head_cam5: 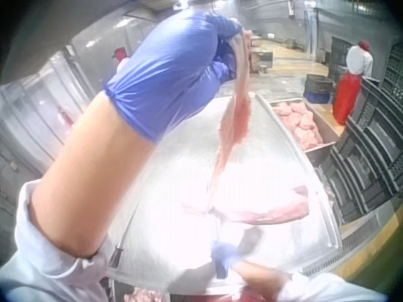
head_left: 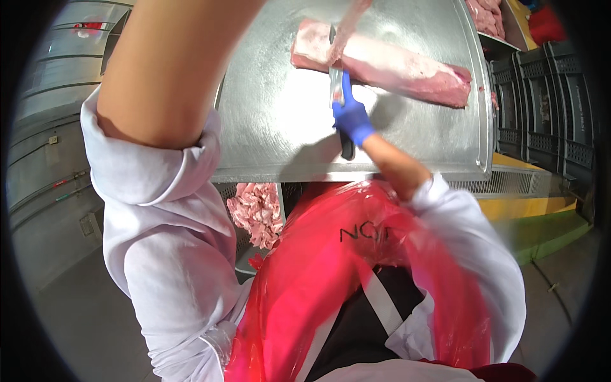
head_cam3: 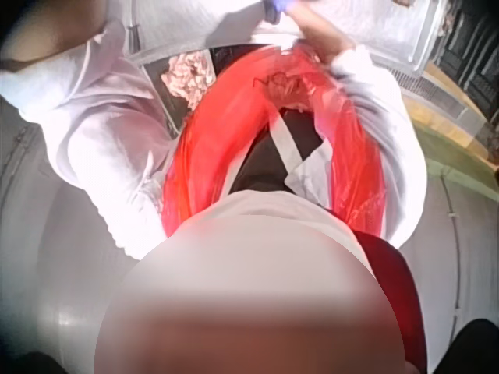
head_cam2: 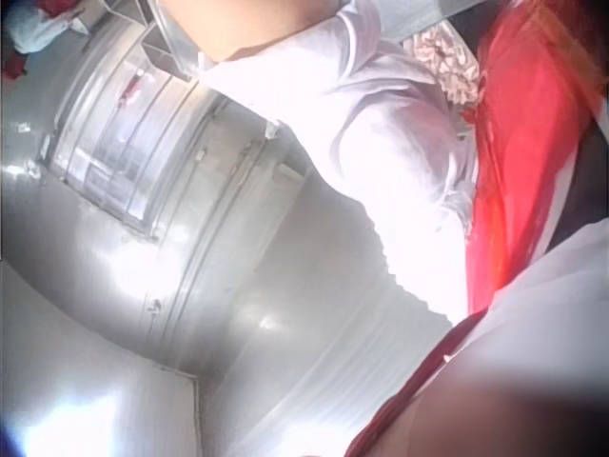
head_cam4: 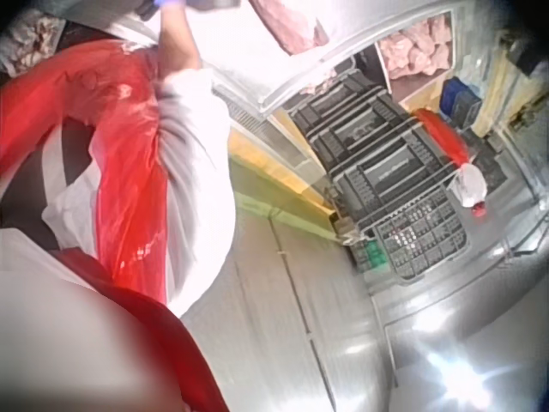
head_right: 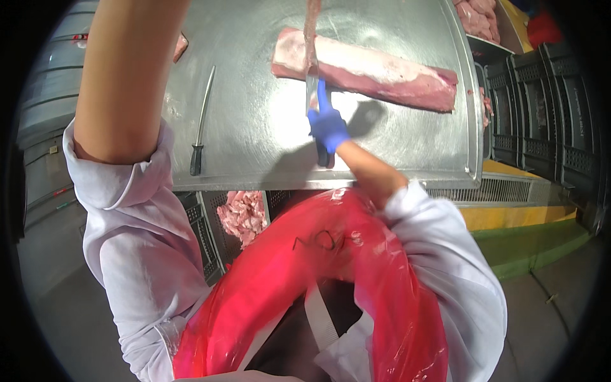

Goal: The person trims fat and connective tissue from large cuts of raw meat using a knife. They repeatedly slice along the surface, lift the trimmed pieces, and place them into a nearby container while working on a stainless steel table.

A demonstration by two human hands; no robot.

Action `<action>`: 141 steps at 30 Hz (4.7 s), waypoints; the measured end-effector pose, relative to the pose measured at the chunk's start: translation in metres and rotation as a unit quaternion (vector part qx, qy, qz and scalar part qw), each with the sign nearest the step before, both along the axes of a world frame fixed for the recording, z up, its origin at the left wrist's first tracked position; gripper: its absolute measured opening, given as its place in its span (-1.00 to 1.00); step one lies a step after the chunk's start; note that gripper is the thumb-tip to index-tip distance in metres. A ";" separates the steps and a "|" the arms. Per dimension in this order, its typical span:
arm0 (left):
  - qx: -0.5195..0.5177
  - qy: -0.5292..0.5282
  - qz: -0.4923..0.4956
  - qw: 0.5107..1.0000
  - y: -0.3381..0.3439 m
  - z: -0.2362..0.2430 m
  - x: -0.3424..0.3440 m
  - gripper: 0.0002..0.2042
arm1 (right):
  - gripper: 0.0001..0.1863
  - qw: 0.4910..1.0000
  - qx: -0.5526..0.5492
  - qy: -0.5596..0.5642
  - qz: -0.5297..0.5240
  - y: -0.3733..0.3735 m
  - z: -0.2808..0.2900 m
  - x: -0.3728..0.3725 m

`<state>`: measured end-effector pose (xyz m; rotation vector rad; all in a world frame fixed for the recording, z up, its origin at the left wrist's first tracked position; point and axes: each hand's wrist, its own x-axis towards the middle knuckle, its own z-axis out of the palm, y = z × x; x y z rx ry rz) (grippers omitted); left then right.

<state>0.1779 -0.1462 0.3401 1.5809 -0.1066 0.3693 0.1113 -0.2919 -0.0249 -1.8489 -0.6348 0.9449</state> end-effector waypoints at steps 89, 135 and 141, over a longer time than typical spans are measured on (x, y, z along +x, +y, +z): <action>0.660 0.090 0.239 0.707 -0.067 -0.395 -0.048 -0.62 | -0.78 0.975 0.192 0.108 0.027 -0.037 -0.026 0.325; 0.368 0.454 0.200 0.786 -0.091 -0.368 -0.306 -0.78 | -0.42 0.871 -0.134 -0.385 0.272 -0.117 0.011 0.077; 0.425 0.463 0.247 0.737 -0.036 -0.380 -0.377 -0.77 | -0.41 0.882 -0.251 -0.383 0.113 -0.187 0.004 0.165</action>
